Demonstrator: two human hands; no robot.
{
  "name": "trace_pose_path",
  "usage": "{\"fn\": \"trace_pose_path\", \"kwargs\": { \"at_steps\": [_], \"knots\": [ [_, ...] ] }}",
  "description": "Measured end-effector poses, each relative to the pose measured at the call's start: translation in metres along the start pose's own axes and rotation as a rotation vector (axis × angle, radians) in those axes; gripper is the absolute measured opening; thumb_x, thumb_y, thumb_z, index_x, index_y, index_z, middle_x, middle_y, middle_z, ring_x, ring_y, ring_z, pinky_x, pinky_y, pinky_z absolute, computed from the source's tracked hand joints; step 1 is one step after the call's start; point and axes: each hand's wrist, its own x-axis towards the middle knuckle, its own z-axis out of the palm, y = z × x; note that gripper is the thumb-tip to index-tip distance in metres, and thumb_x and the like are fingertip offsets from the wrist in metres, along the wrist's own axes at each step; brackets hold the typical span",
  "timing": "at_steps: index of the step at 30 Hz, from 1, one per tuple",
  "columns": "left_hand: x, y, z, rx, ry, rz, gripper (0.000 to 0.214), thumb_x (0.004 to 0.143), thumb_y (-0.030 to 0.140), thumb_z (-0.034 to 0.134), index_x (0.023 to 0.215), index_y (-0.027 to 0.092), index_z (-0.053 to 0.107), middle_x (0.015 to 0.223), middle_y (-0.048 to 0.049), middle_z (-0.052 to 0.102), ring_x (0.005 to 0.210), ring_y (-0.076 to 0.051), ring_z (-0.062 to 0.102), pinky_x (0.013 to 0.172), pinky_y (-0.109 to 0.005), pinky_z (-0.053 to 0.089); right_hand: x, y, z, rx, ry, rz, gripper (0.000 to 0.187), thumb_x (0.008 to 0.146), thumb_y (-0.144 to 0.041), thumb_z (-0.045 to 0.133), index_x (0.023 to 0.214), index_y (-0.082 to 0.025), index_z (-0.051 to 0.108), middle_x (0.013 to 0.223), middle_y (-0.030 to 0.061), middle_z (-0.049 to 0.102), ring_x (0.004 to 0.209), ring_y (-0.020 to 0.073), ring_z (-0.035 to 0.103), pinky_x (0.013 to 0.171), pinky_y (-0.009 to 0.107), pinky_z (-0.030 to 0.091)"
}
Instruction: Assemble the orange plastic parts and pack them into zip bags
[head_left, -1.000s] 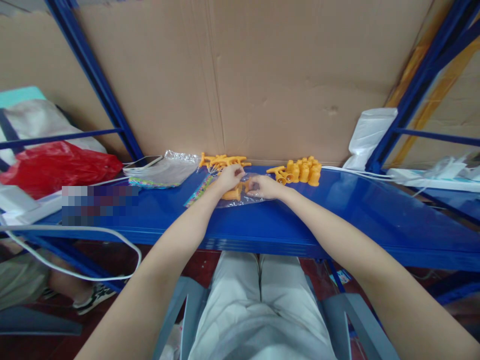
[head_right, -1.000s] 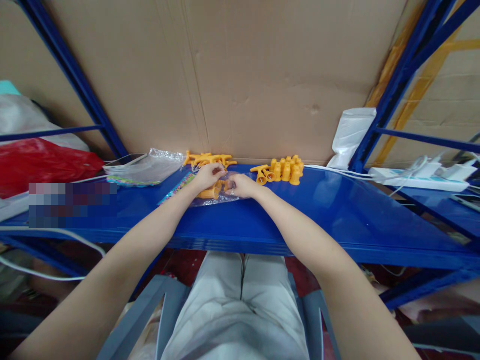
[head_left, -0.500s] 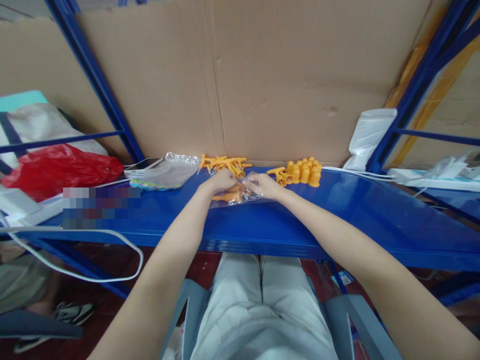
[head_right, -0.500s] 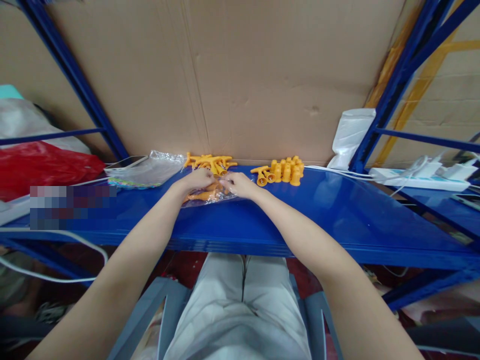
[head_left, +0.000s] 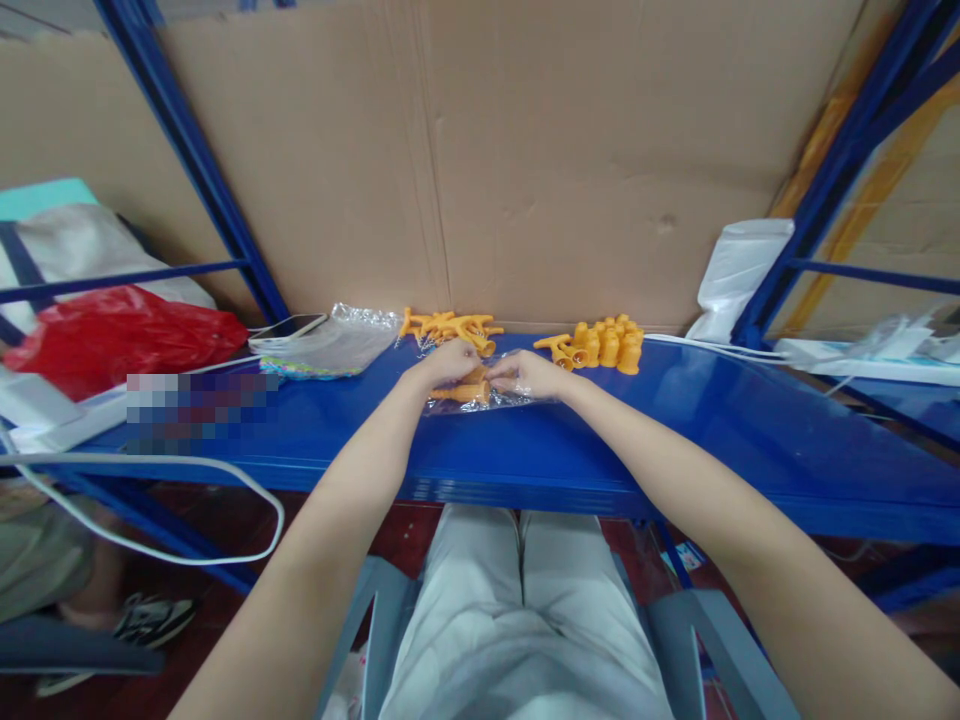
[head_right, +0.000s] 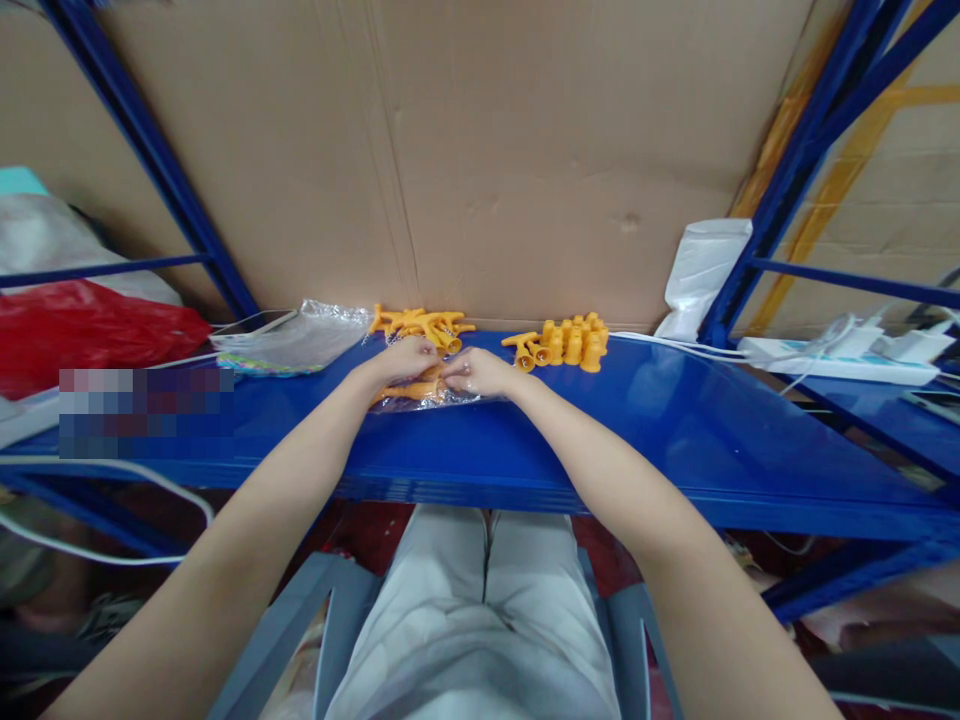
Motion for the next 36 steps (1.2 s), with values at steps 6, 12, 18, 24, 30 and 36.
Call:
{"fn": "trace_pose_path", "kwargs": {
  "at_steps": [6, 12, 18, 24, 30, 36],
  "knots": [
    [-0.002, 0.000, 0.002, -0.126, 0.000, -0.085, 0.024, 0.080, 0.014, 0.047, 0.058, 0.018, 0.054, 0.046, -0.0021, 0.050, 0.049, -0.014, 0.049, 0.054, -0.027, 0.038, 0.002, -0.001, 0.004, -0.003, 0.045, 0.012, 0.021, 0.082, -0.015, 0.050, 0.066, -0.014, 0.064, 0.066, 0.0008, 0.059, 0.067, 0.0127, 0.050, 0.066, 0.026, 0.036],
    [-0.005, 0.003, -0.001, -0.137, -0.029, -0.123, 0.024, 0.083, 0.016, 0.044, 0.064, 0.017, 0.060, 0.046, -0.0028, 0.051, 0.048, -0.015, 0.050, 0.054, -0.028, 0.040, 0.003, 0.001, 0.005, -0.074, 0.072, -0.062, 0.019, 0.081, -0.015, 0.048, 0.065, -0.015, 0.057, 0.067, -0.0003, 0.055, 0.067, 0.0118, 0.047, 0.066, 0.025, 0.034],
    [-0.008, 0.009, -0.005, -0.061, -0.056, -0.122, 0.027, 0.083, 0.021, 0.047, 0.065, 0.015, 0.065, 0.049, -0.0056, 0.054, 0.052, -0.016, 0.053, 0.057, -0.030, 0.041, 0.008, 0.009, 0.011, -0.233, 0.159, -0.037, 0.014, 0.080, -0.019, 0.055, 0.067, -0.017, 0.058, 0.075, 0.0041, 0.062, 0.075, 0.0165, 0.053, 0.075, 0.029, 0.039],
    [-0.017, 0.020, -0.011, -0.035, -0.154, -0.109, 0.017, 0.076, 0.020, 0.053, 0.065, 0.014, 0.065, 0.051, -0.0048, 0.053, 0.054, -0.017, 0.053, 0.056, -0.030, 0.040, 0.011, 0.013, 0.015, -0.267, 0.218, 0.032, 0.011, 0.077, -0.012, 0.057, 0.070, -0.017, 0.065, 0.082, 0.0060, 0.067, 0.083, 0.0189, 0.058, 0.082, 0.033, 0.043],
    [-0.021, 0.026, -0.011, -0.032, -0.264, -0.150, 0.012, 0.071, 0.018, 0.053, 0.061, 0.017, 0.058, 0.046, -0.0006, 0.046, 0.044, -0.013, 0.045, 0.049, -0.029, 0.035, 0.002, 0.006, 0.004, -0.179, 0.200, 0.212, 0.008, 0.078, -0.015, 0.063, 0.070, -0.014, 0.063, 0.075, 0.0034, 0.064, 0.072, 0.0146, 0.057, 0.070, 0.027, 0.042],
    [-0.024, 0.030, -0.013, 0.031, -0.254, -0.135, 0.016, 0.073, 0.022, 0.053, 0.057, 0.018, 0.054, 0.046, 0.0004, 0.045, 0.046, -0.013, 0.044, 0.050, -0.029, 0.033, -0.002, 0.005, 0.002, -0.206, 0.104, 0.333, 0.017, 0.075, -0.023, 0.071, 0.068, -0.015, 0.059, 0.067, 0.0004, 0.061, 0.062, 0.0121, 0.054, 0.060, 0.024, 0.037]
  ]
}}
